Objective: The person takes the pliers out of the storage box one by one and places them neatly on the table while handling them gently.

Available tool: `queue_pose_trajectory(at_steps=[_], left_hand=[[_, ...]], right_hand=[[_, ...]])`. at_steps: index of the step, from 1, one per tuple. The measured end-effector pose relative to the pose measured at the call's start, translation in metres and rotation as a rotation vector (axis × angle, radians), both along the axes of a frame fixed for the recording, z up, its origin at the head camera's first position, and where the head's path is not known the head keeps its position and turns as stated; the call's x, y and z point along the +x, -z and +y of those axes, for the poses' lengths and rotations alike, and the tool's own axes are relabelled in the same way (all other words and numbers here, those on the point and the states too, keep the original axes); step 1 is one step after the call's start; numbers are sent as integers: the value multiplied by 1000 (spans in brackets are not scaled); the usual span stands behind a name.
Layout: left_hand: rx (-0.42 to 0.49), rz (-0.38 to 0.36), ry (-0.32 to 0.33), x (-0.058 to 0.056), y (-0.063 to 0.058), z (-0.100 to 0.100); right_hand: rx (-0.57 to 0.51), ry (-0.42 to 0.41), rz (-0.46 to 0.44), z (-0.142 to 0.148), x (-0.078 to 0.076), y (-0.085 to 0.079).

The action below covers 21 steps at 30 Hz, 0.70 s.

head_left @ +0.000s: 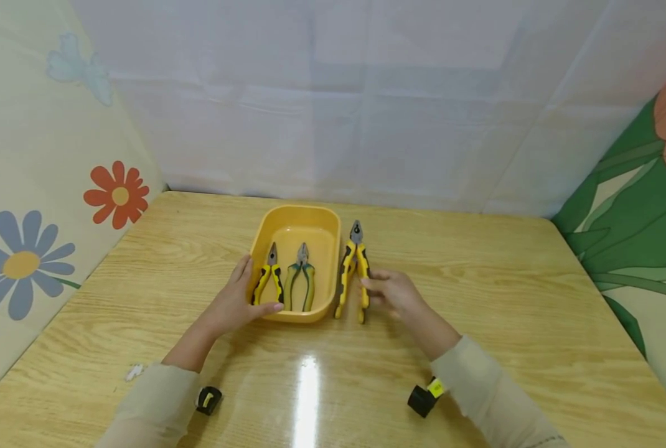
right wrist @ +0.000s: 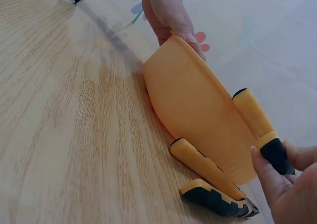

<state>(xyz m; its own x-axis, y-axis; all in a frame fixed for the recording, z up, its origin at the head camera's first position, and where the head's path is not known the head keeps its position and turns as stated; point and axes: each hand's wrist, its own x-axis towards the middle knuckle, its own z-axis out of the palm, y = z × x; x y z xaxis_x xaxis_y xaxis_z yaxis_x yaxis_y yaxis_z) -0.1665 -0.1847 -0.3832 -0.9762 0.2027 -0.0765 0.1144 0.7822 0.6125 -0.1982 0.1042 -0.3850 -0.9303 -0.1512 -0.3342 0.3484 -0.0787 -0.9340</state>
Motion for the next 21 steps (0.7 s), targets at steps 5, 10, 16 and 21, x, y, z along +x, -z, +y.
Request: queue_pose_trajectory(at_steps=[5, 10, 16, 21], left_hand=[[-1, 1, 1, 0, 0, 0], [-3, 2, -5, 0, 1, 1], [-3, 3, -7, 0, 0, 1], [-4, 3, -8, 0, 1, 1]], right_hand=[[-77, -42, 13, 9, -3, 9], [-50, -11, -34, 9, 4, -4], [-48, -9, -44, 14, 5, -4], [-50, 3, -31, 18, 3, 1]])
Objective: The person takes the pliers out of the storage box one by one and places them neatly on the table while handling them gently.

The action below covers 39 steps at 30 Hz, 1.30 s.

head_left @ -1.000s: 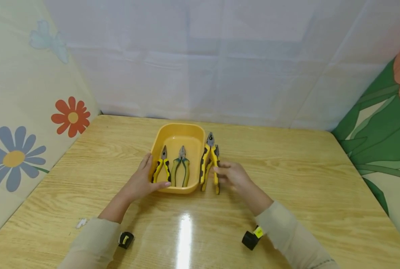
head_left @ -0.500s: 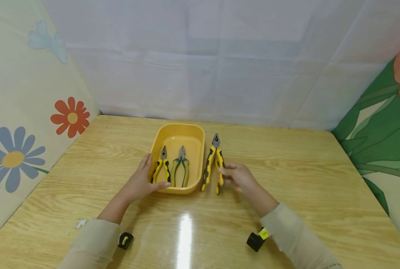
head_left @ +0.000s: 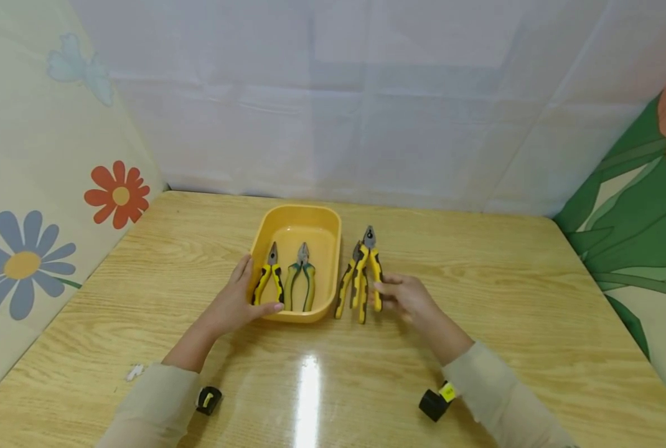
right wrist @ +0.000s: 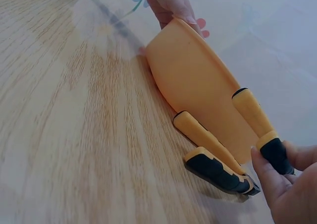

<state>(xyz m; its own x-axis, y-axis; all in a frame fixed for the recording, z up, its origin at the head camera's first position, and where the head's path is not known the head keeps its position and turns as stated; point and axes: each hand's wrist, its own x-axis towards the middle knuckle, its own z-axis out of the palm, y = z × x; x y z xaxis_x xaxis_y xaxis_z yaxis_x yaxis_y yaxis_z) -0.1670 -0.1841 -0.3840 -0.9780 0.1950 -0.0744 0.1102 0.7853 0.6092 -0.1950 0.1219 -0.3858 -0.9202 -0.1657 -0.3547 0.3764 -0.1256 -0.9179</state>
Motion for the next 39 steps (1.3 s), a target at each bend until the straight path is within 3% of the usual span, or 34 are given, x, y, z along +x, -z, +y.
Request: queue_pose_trajectory(at_steps=[39], left_hand=[[7, -11, -4, 1, -2, 1]], right_hand=[[9, 22, -10, 28, 4, 13]])
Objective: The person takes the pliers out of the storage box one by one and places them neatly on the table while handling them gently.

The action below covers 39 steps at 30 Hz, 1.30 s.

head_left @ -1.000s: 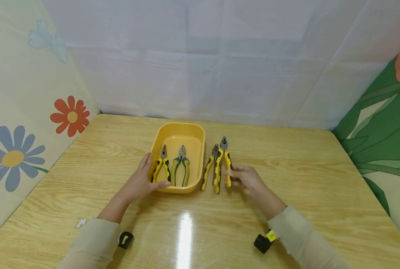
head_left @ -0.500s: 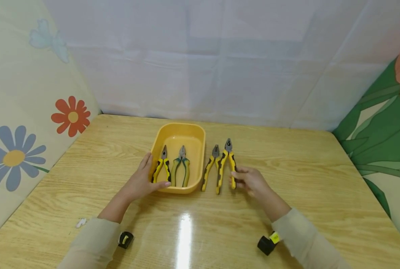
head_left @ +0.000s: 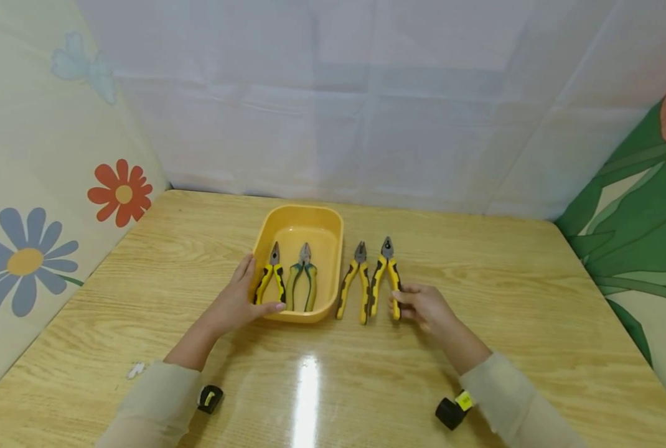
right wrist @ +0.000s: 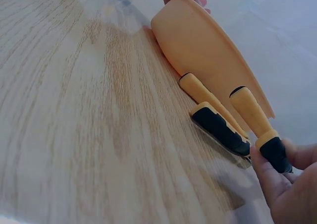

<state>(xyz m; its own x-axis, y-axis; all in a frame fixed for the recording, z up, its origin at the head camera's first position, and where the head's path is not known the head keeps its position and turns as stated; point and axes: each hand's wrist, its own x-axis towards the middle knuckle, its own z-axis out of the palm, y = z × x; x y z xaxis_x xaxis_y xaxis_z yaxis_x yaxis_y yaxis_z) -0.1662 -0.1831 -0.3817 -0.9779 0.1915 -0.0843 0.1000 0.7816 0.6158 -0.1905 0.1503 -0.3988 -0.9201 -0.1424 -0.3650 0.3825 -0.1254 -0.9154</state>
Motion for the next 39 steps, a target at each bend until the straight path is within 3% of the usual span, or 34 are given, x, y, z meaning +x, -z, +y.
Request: queue_pose_trajectory(at_steps=[22, 39], left_hand=[[-3, 3, 2, 0, -1, 0], [-14, 11, 5, -1, 0, 0]], right_hand=[[17, 1, -32, 7, 3, 7], [156, -12, -50, 4, 3, 8]])
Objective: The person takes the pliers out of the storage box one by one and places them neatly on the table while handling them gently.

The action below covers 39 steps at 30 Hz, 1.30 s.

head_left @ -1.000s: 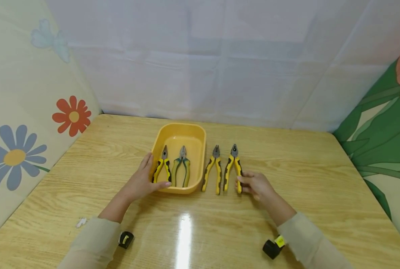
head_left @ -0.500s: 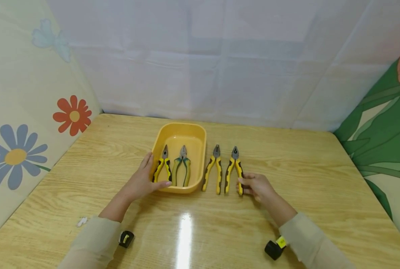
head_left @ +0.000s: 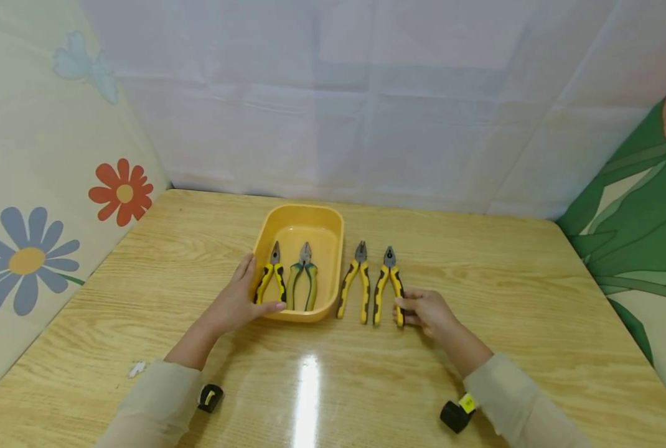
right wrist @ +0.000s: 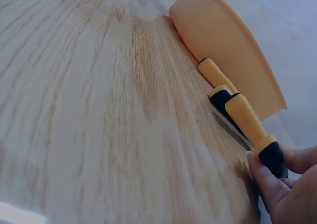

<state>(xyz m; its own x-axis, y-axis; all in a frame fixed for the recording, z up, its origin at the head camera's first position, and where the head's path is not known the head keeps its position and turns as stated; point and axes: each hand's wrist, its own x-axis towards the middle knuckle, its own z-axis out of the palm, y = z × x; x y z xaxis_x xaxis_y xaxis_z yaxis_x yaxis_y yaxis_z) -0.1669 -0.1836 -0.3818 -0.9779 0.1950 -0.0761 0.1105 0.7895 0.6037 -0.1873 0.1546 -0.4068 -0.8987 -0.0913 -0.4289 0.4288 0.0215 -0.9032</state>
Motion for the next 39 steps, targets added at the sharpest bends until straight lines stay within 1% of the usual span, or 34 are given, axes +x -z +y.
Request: queue_pose_trajectory(at_steps=[3, 9, 14, 22, 31, 39], left_hand=[[4, 1, 1, 0, 0, 0], [7, -6, -3, 0, 0, 0], [3, -4, -2, 0, 0, 0], [2, 4, 2, 0, 1, 1], [4, -4, 5, 1, 0, -1], [14, -8, 4, 0, 0, 0]], right_hand=[[12, 7, -7, 0, 0, 1], [-28, 20, -1, 0, -1, 1], [-14, 16, 4, 0, 0, 0], [134, -13, -6, -1, 0, -2], [162, -6, -12, -3, 0, -2], [309, -3, 2, -4, 0, -4]])
